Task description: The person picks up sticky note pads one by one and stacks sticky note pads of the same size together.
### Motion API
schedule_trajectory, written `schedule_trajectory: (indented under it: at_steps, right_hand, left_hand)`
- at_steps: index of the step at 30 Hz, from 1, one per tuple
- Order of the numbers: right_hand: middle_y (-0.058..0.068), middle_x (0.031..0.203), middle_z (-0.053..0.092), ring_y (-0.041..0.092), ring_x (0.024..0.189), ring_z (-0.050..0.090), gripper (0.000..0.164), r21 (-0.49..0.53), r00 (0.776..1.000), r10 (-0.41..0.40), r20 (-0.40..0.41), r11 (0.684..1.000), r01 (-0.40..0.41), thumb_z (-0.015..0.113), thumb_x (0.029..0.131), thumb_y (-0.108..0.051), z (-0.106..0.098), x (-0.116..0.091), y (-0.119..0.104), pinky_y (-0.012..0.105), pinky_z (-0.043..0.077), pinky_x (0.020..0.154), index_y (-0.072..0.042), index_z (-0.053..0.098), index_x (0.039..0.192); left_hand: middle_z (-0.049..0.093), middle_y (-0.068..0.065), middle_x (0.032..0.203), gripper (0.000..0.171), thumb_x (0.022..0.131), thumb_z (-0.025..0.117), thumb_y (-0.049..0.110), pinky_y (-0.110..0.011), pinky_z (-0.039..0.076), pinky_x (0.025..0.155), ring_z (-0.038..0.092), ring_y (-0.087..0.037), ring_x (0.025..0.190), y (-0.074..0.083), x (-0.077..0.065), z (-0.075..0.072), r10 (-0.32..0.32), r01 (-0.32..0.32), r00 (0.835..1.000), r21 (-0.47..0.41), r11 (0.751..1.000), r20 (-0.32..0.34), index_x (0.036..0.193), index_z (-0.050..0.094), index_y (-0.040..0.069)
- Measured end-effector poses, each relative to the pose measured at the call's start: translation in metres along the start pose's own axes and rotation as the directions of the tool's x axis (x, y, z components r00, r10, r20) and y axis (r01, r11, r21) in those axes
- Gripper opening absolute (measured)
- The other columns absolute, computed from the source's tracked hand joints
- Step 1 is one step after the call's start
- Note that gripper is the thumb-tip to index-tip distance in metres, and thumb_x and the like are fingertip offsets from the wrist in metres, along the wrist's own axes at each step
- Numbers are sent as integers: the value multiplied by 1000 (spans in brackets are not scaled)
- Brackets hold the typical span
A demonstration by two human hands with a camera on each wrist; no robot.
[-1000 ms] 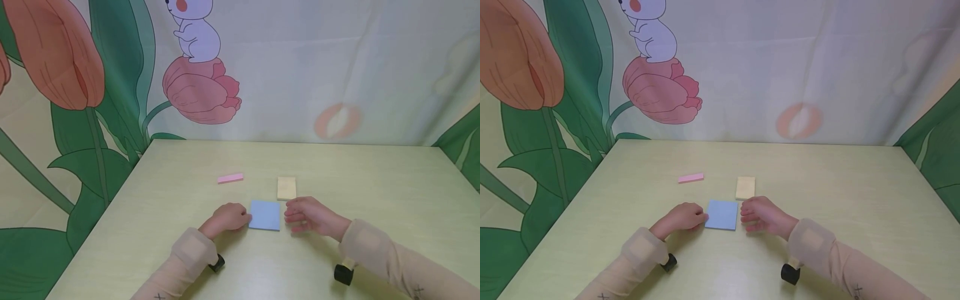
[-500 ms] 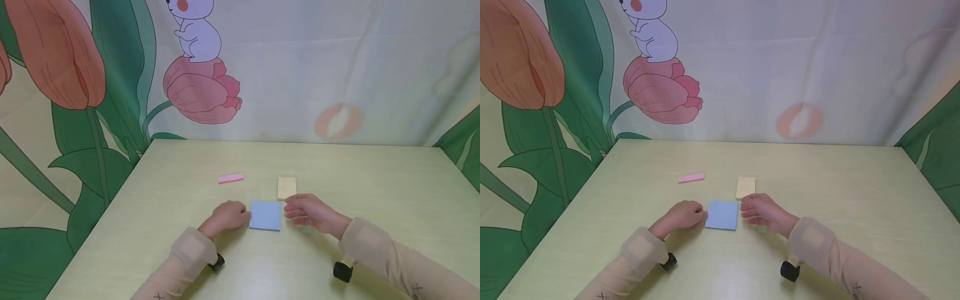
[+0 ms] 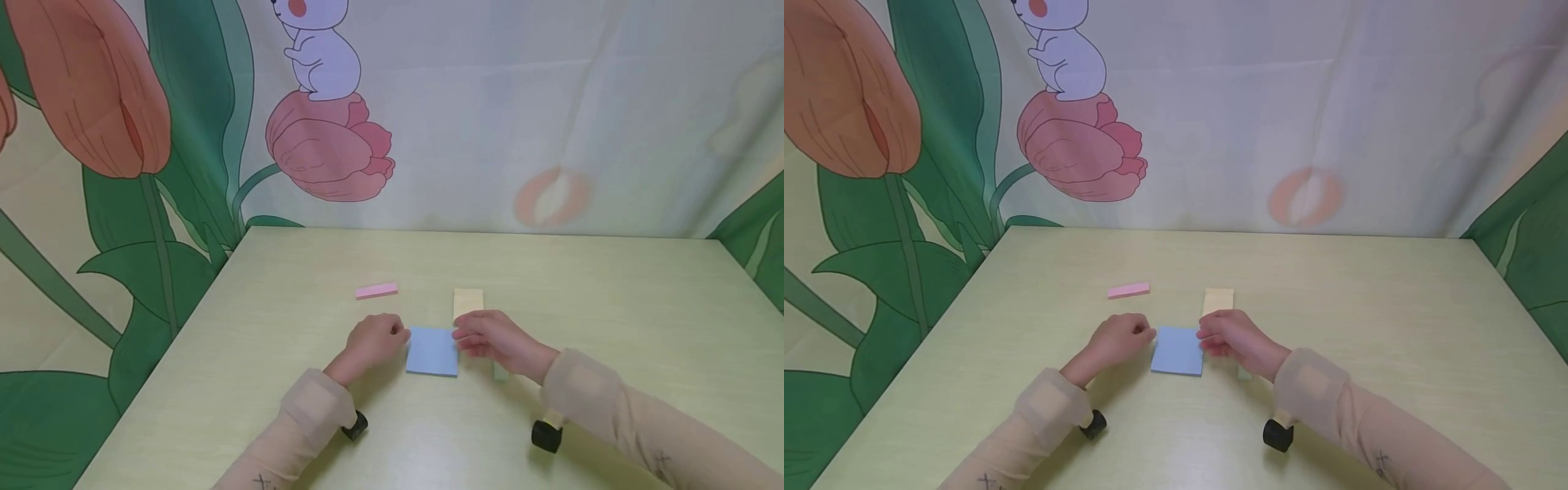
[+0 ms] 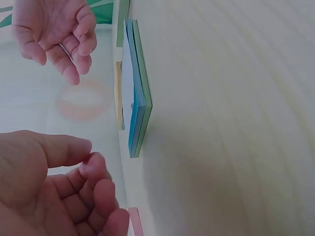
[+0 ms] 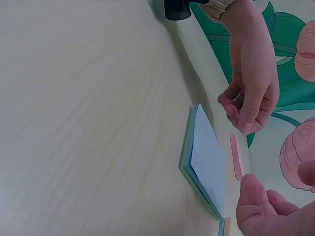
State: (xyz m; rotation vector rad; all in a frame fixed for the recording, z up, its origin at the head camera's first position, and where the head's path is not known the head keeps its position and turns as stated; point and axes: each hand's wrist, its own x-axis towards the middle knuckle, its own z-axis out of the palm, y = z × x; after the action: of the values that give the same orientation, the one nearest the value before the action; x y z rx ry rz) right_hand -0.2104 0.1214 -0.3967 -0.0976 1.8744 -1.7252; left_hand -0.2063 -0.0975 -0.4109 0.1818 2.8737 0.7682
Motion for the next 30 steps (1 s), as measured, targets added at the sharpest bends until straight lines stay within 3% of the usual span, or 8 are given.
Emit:
schedule_trajectory:
  at_steps: [10,17,23,30]
  right_hand:
    - [11,96,58,16,79,57,41,5,999,-18,-28,1000,18,47,88,-15,8,13,-3,27,47,78,12,42,119]
    - [12,98,57,15,79,56,40,-1,999,-24,-48,1000,24,46,88,-12,12,23,-6,26,46,79,13,42,119]
    - [9,93,58,14,79,57,39,27,997,-21,-74,999,23,46,88,-11,14,31,-6,30,45,84,13,42,118]
    - [27,122,47,30,103,56,43,71,996,10,-85,997,-4,43,89,-14,18,39,-11,37,38,96,11,38,124]
  left_hand:
    - [58,2,70,8,83,55,18,-22,36,53,47,-12,58,-8,15,-5,2,-7,989,-34,999,-149,80,59,12]
    - [63,-4,93,13,81,56,12,-31,45,74,56,-21,86,-14,26,-11,7,-9,966,-8,1000,-257,91,63,8]
    - [58,-10,112,29,78,57,8,-37,43,84,52,-28,104,-21,37,-13,-52,44,955,-35,998,-291,107,61,5]
    - [47,-14,129,43,80,48,-2,-40,38,96,44,-31,118,-27,44,-14,-72,59,959,-55,997,-276,124,47,-1]
